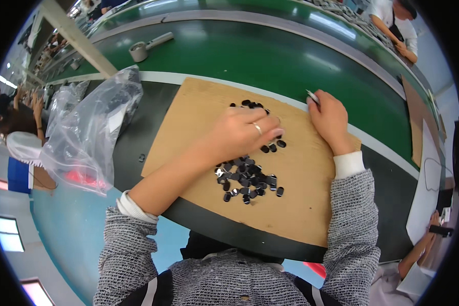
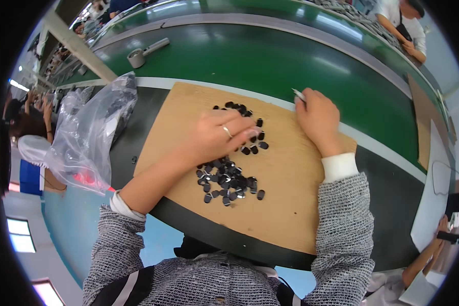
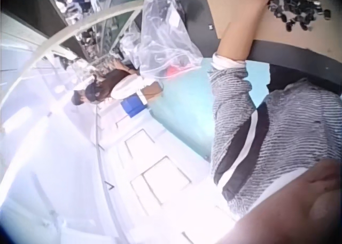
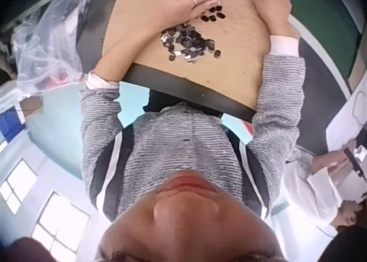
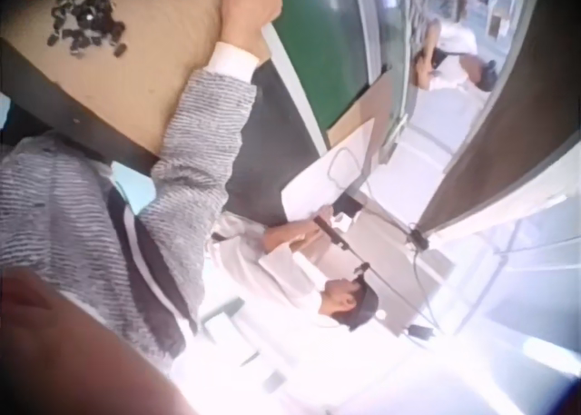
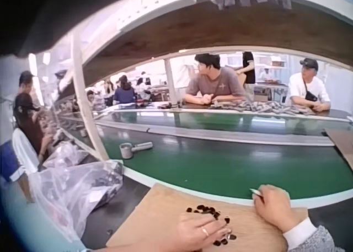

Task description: Assembling small electronic components into a plastic housing and marking them with a pen on a production line.

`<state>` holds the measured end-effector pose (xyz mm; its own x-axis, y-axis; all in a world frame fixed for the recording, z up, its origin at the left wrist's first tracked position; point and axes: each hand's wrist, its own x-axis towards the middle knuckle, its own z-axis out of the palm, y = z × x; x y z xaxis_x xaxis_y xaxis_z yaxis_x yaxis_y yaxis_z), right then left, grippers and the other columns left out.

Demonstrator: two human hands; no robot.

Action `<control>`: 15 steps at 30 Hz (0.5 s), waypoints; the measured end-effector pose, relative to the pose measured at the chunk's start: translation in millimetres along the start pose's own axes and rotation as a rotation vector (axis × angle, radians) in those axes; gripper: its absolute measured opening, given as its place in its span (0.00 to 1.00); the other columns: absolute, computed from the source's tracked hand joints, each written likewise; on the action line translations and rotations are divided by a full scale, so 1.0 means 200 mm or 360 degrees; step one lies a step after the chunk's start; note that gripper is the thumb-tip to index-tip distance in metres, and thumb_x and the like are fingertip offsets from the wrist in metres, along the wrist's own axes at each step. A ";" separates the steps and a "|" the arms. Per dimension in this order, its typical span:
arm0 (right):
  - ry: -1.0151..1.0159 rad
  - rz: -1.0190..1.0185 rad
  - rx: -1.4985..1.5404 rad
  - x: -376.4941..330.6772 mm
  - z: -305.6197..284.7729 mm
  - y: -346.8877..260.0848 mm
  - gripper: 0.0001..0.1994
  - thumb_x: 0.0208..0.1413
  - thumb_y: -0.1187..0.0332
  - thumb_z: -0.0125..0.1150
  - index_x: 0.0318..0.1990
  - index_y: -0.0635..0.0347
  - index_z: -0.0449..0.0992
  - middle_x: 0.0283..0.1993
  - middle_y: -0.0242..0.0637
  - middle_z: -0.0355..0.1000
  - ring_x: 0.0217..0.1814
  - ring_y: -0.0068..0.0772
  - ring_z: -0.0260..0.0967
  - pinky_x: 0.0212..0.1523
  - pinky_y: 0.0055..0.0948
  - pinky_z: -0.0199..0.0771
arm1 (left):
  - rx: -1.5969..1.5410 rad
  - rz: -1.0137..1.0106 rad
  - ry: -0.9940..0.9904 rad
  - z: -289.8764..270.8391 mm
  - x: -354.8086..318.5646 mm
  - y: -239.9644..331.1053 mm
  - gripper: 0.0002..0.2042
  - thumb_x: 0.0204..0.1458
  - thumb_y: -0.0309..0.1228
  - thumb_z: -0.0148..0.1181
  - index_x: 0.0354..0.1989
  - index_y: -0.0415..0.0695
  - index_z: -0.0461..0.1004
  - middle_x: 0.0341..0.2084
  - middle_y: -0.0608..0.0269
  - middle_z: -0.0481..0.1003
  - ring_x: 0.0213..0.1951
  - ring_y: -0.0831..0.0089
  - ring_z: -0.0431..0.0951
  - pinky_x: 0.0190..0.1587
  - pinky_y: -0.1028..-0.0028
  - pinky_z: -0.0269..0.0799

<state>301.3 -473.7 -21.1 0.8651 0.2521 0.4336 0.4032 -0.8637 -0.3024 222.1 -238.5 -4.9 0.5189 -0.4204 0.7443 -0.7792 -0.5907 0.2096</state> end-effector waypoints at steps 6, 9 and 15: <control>0.0028 -0.0081 0.0062 0.00 0.00 0.02 0.10 0.56 0.63 0.57 0.31 0.61 0.71 0.29 0.47 0.71 0.31 0.54 0.69 0.30 0.46 0.66 | -0.0109 0.0128 0.0271 0.04 0.00 -0.02 0.07 0.42 0.30 0.69 0.22 0.43 0.75 0.16 0.66 0.67 0.19 0.68 0.70 0.23 0.70 0.66; 0.0028 -0.0031 0.0035 0.01 -0.01 -0.02 0.10 0.56 0.63 0.57 0.31 0.61 0.71 0.27 0.48 0.70 0.30 0.54 0.69 0.30 0.46 0.66 | -0.0071 0.0153 0.0280 -0.01 -0.01 -0.01 0.10 0.40 0.34 0.69 0.18 0.43 0.74 0.14 0.64 0.65 0.19 0.65 0.68 0.23 0.69 0.65; 0.0038 -0.0104 0.0056 0.00 0.03 -0.02 0.10 0.57 0.63 0.57 0.32 0.62 0.72 0.27 0.48 0.70 0.29 0.53 0.69 0.30 0.45 0.65 | -0.0181 0.0062 0.0239 -0.05 -0.05 0.03 0.15 0.41 0.38 0.68 0.17 0.42 0.68 0.10 0.64 0.59 0.12 0.66 0.62 0.16 0.70 0.58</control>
<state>300.7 -469.0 -25.0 0.8295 0.2964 0.4733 0.4690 -0.8299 -0.3023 208.6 -231.5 -5.7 0.4357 -0.3290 0.8378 -0.8369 -0.4906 0.2426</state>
